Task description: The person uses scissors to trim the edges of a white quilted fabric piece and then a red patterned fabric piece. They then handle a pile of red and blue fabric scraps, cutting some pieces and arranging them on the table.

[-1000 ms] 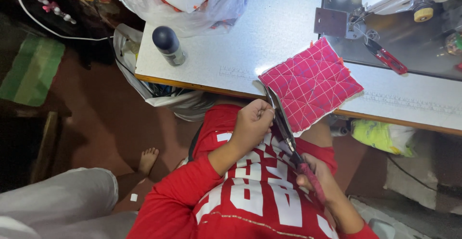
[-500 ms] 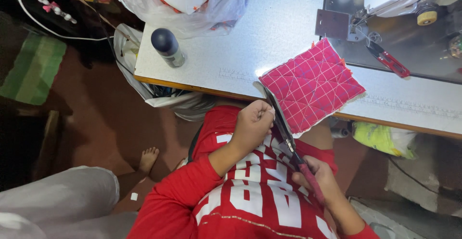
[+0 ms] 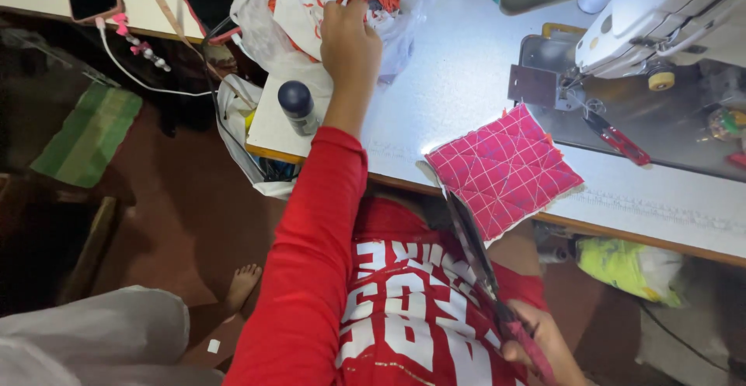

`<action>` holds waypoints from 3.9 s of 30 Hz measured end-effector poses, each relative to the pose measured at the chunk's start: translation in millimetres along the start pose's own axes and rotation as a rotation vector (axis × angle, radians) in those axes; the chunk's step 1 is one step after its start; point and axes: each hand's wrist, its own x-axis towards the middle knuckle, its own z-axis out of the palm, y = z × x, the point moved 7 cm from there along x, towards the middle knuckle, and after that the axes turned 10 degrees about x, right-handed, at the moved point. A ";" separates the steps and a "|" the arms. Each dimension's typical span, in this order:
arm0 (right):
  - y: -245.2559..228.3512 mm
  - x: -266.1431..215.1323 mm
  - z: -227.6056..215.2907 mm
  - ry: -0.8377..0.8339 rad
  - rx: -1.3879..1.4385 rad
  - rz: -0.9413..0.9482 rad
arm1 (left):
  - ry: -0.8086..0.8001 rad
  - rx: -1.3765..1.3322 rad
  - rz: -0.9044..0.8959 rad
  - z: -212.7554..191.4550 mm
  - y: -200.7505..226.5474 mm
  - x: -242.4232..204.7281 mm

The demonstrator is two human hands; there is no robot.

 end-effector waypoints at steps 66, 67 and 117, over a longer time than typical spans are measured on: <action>-97.9 -36.5 -110.7 0.825 -0.996 0.304 | -0.235 -0.748 0.032 -70.1 40.3 -203.8; -112.3 -29.6 -119.6 0.836 -0.998 0.299 | -0.232 -0.758 0.038 -68.5 43.2 -190.9; -195.4 351.3 -73.7 0.323 0.683 -0.538 | -0.939 -1.348 -0.104 50.9 128.7 -37.9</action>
